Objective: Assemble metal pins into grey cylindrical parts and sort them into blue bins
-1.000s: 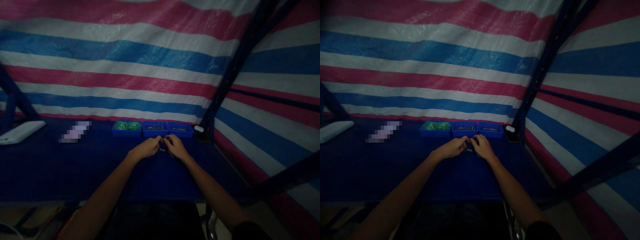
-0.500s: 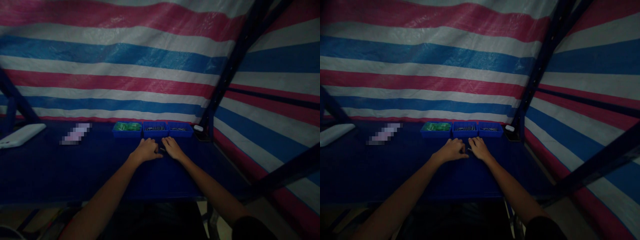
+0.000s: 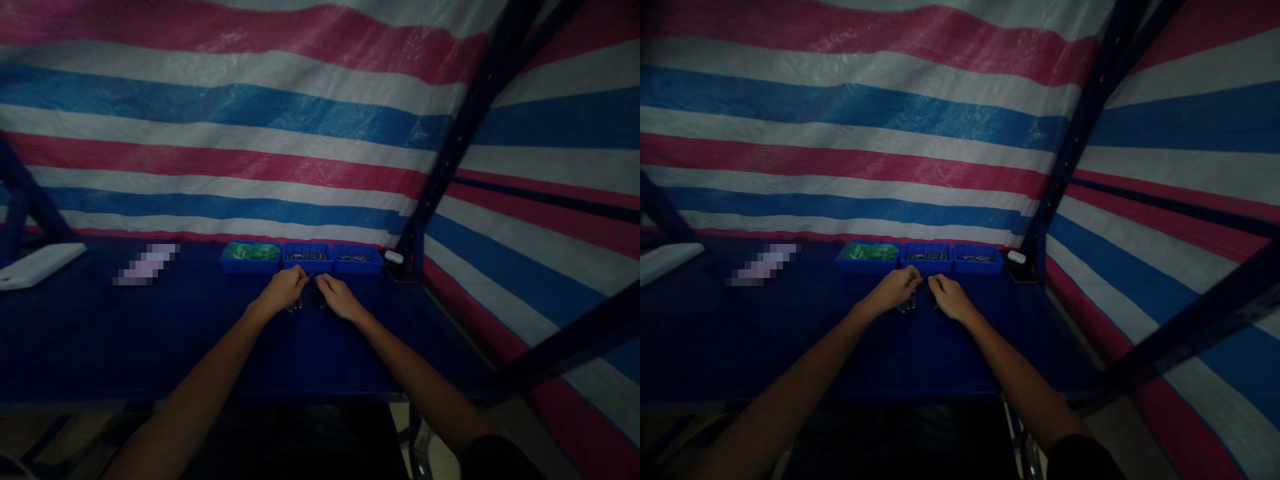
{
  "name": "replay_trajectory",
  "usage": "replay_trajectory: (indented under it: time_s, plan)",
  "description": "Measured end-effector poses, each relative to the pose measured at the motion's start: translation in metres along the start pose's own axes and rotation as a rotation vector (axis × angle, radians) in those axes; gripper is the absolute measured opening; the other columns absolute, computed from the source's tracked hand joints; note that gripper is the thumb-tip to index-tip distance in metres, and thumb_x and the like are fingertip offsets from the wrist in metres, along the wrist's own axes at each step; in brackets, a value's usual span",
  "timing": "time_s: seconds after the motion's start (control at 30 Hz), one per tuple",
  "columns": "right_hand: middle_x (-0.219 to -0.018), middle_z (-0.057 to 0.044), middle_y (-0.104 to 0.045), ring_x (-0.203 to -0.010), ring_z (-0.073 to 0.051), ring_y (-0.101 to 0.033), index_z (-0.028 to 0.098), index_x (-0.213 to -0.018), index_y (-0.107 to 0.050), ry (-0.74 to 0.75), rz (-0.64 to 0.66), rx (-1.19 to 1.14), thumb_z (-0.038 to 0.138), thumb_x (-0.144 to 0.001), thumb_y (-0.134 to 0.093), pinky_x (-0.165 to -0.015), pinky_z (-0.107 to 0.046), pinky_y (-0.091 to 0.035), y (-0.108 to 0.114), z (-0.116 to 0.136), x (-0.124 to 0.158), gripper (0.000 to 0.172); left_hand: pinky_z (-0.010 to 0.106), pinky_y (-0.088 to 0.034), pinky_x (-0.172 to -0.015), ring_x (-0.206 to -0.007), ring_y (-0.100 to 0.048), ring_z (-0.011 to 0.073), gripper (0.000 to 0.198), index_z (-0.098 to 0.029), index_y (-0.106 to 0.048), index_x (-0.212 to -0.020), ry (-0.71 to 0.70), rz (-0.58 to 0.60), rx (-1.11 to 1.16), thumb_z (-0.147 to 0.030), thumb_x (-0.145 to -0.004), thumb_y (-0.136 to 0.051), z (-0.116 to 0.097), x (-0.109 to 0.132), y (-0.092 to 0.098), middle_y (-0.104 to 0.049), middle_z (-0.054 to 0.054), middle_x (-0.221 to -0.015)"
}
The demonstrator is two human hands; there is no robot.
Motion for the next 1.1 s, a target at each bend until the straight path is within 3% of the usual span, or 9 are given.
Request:
replay_trajectory:
  time_s: [0.13, 0.3, 0.5, 0.6, 0.73, 0.87, 0.97, 1.1]
  plan:
    - [-0.084, -0.001, -0.063, -0.067, -0.012, -0.056, 0.021, -0.109, -0.049, 0.041, -0.087, -0.032, 0.037, -0.084, -0.045, -0.064, -0.026, -0.044, 0.007, 0.003, 0.002, 0.03, 0.023, -0.044, -0.064, -0.069, -0.061, 0.0138, 0.012, -0.017, -0.055, -0.085, -0.098, -0.085, 0.184, -0.02, -0.083, -0.043, -0.006, -0.002, -0.002, -0.065, 0.002, -0.076]
    - [-0.08, -0.003, -0.06, -0.078, -0.015, -0.055, 0.019, -0.085, -0.059, 0.249, -0.131, 0.135, 0.029, -0.085, -0.045, -0.074, -0.027, -0.041, 0.015, 0.013, 0.005, 0.016, 0.022, -0.044, -0.062, -0.063, -0.059, 0.0119, 0.013, -0.017, -0.053, -0.086, -0.098, -0.141, 0.325, -0.024, -0.084, -0.042, -0.008, -0.003, -0.006, -0.061, -0.001, -0.067]
    - [-0.07, -0.002, -0.057, -0.069, -0.014, -0.053, 0.019, -0.072, -0.056, 0.218, -0.218, 0.137, 0.03, -0.088, -0.036, -0.068, -0.025, -0.04, 0.022, 0.015, 0.005, 0.028, 0.023, -0.045, -0.063, -0.065, -0.058, 0.0122, 0.013, -0.016, -0.054, -0.088, -0.098, -0.17, 0.354, -0.025, -0.081, -0.048, -0.007, -0.003, -0.002, -0.062, 0.0, -0.072]
    - [-0.071, -0.002, -0.058, -0.067, -0.014, -0.053, 0.019, -0.077, -0.057, 0.174, -0.214, 0.108, 0.032, -0.087, -0.038, -0.065, -0.025, -0.04, 0.023, 0.013, 0.004, 0.026, 0.024, -0.045, -0.069, -0.072, -0.059, 0.0134, 0.011, -0.016, -0.056, -0.082, -0.114, -0.177, 0.3, -0.023, -0.081, -0.047, -0.008, -0.004, -0.001, -0.064, 0.002, -0.078]
    - [-0.077, -0.002, -0.06, -0.071, -0.015, -0.054, 0.02, -0.089, -0.057, 0.188, -0.203, 0.14, 0.033, -0.085, -0.043, -0.067, -0.025, -0.041, 0.021, 0.014, 0.008, 0.019, 0.025, -0.044, -0.071, -0.073, -0.059, 0.0149, 0.022, -0.016, -0.058, -0.075, -0.113, -0.188, 0.198, -0.024, -0.085, -0.039, -0.011, -0.003, -0.002, -0.064, 0.004, -0.075]
    - [-0.076, -0.004, -0.06, -0.074, -0.015, -0.054, 0.02, -0.079, -0.058, 0.24, -0.222, 0.25, 0.031, -0.087, -0.039, -0.072, -0.026, -0.04, 0.024, 0.016, 0.007, 0.024, 0.026, -0.043, -0.068, -0.07, -0.058, 0.0154, 0.032, -0.016, -0.058, -0.072, -0.084, -0.146, 0.185, -0.03, -0.088, -0.034, -0.013, -0.001, -0.004, -0.063, 0.004, -0.071]
    - [-0.072, -0.005, -0.059, -0.074, -0.017, -0.053, 0.02, -0.074, -0.059, 0.178, -0.348, 0.352, 0.034, -0.088, -0.037, -0.074, -0.028, -0.039, 0.041, 0.009, -0.003, 0.029, 0.029, -0.042, -0.073, -0.078, -0.057, 0.0181, 0.031, -0.016, -0.059, -0.082, -0.047, -0.136, 0.102, -0.037, -0.087, -0.037, -0.006, 0.001, -0.003, -0.064, 0.005, -0.077]
    - [-0.079, -0.007, -0.06, -0.079, -0.02, -0.053, 0.017, -0.092, -0.06, 0.047, -0.5, 0.435, 0.044, -0.08, -0.048, -0.076, -0.032, -0.04, 0.089, -0.025, -0.026, 0.032, 0.035, -0.041, -0.079, -0.093, -0.052, 0.0221, 0.032, -0.017, -0.056, -0.098, 0.05, -0.091, -0.02, -0.042, -0.084, -0.042, 0.013, 0.002, -0.003, -0.063, 0.006, -0.093]
Point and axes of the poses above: each hand's wrist, its own x-axis away from the middle knuckle, its own y-axis out of the back of the hand, z = x × y, the point moved 3 cm from there along -x, towards the middle knuckle
